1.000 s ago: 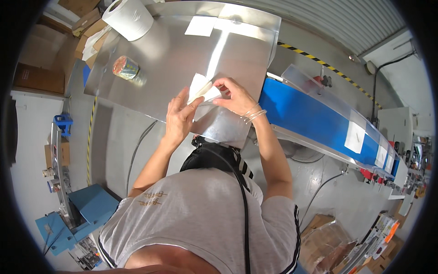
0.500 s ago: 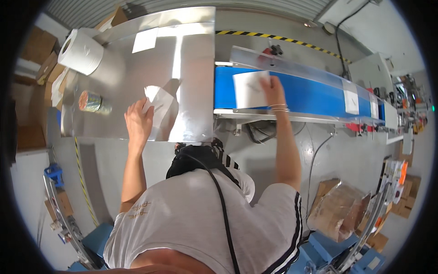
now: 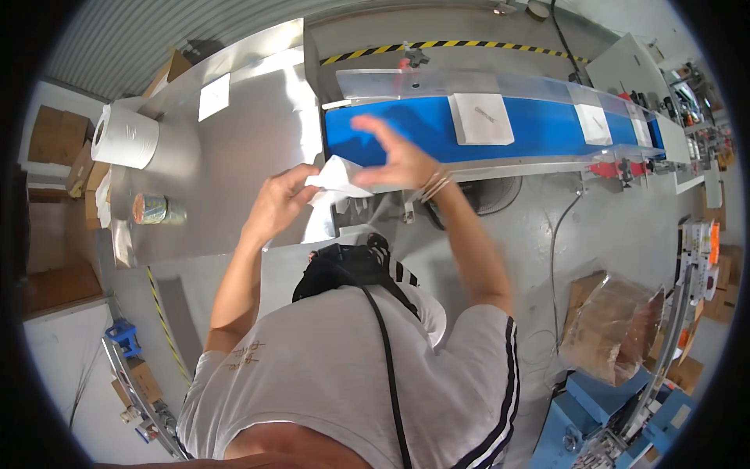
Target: Placing individual paper napkins from a stack onto a moving conveyor belt for packaging.
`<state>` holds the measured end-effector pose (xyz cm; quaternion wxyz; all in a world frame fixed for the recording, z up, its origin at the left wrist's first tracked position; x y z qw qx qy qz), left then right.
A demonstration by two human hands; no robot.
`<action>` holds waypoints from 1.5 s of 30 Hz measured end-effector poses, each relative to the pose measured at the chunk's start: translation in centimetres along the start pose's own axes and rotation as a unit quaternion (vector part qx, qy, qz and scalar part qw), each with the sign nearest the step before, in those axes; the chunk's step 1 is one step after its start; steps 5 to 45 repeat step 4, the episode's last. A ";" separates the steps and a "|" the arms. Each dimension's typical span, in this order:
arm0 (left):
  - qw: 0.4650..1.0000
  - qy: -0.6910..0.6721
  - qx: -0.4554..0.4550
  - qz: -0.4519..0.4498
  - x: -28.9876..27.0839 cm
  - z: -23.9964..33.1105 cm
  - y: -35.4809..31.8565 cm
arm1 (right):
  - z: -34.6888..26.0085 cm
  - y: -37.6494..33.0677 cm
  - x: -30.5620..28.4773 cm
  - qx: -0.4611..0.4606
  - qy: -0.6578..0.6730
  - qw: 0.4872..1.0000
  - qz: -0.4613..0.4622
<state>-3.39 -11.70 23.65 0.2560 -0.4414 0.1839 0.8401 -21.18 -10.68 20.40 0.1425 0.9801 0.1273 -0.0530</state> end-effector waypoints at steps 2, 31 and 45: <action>0.991 -0.054 -0.062 -0.101 2.0 0.0 0.9 | 0.8 0.3 2.8 0.036 0.098 0.993 -0.062; 0.989 -0.107 -0.068 -0.079 3.0 -1.1 1.7 | 1.8 -0.3 3.2 0.102 0.127 0.984 -0.076; 0.989 -0.107 -0.068 -0.079 3.0 -1.1 1.7 | 1.8 -0.3 3.2 0.102 0.127 0.984 -0.076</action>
Point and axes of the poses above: each hand's wrist, its own y-axis towards the middle knuckle, its own x-axis out of the palm, z = x × y, the point moved 9 cm from there along y, towards the middle knuckle, and after that the axes turned 13 degrees about y, right-handed, at the moved point
